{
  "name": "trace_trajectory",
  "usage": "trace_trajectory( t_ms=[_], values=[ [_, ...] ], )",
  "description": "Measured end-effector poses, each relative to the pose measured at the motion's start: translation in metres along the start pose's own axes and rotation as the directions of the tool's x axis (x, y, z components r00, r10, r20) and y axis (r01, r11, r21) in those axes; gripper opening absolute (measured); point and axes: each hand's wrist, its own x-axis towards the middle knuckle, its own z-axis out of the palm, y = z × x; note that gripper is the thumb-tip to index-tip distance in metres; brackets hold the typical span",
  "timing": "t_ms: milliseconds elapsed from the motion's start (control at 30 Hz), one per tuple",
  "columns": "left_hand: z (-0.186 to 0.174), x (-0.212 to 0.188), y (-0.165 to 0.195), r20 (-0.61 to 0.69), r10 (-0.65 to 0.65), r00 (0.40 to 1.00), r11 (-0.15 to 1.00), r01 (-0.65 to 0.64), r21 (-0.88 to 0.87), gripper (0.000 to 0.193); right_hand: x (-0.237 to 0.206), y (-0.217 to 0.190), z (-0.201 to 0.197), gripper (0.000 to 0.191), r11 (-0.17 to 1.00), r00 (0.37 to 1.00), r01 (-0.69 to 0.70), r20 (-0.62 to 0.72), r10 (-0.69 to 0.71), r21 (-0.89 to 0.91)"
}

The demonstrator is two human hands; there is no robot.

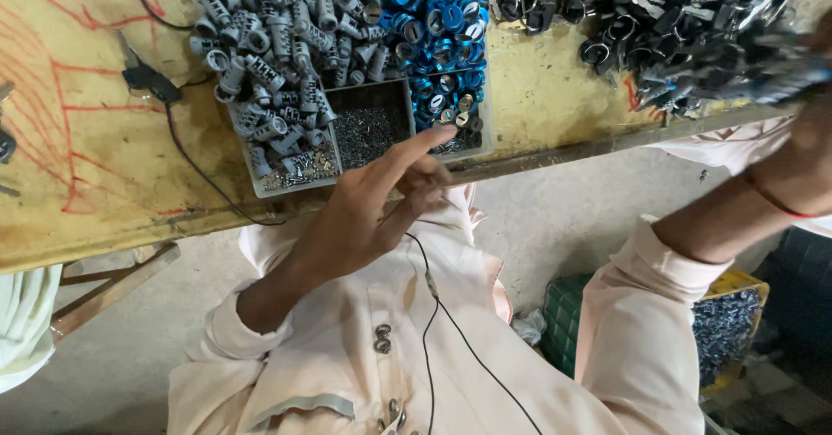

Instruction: The person sits at a workbench and assembles small metal and plastic components by hand. They pick parts from a divided tray, fit pieces together between their fingers, and place finished assemblies back onto the table or tray, repeating the cycle throughout the clip.

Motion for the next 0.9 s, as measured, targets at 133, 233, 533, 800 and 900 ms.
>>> trace_trajectory(
  t_ms=[133, 233, 533, 800, 900],
  values=[
    [-0.009, -0.017, -0.001, -0.060, -0.060, 0.996, 0.990, 0.052, -0.127, 0.051, 0.017, 0.029, 0.052, 0.015, 0.882, 0.934, 0.154, 0.357, 0.017, -0.445],
    [-0.019, -0.031, 0.002, -0.194, -0.131, 0.972, 0.988, 0.112, -0.109, 0.044, 0.014, 0.037, 0.075, 0.013, 0.584, 0.840, 0.443, 0.542, -0.006, -0.680],
    [-0.038, -0.046, 0.005, -0.356, 0.052, 0.933, 0.660, 0.236, 0.714, 0.008, -0.019, -0.012, 0.125, 0.029, 0.933, 0.939, -0.029, 0.309, 0.148, -0.359],
    [-0.033, -0.037, -0.010, -0.314, -0.025, 0.949, 0.420, 0.295, 0.858, 0.009, -0.053, 0.062, 0.214, 0.012, 0.389, 0.590, 0.680, 0.779, 0.213, -0.621],
    [-0.031, -0.033, -0.013, -0.245, -0.016, 0.969, 0.316, 0.237, 0.919, 0.008, -0.048, 0.059, 0.214, 0.022, 0.408, 0.563, 0.689, 0.797, 0.220, -0.599]
  ],
)
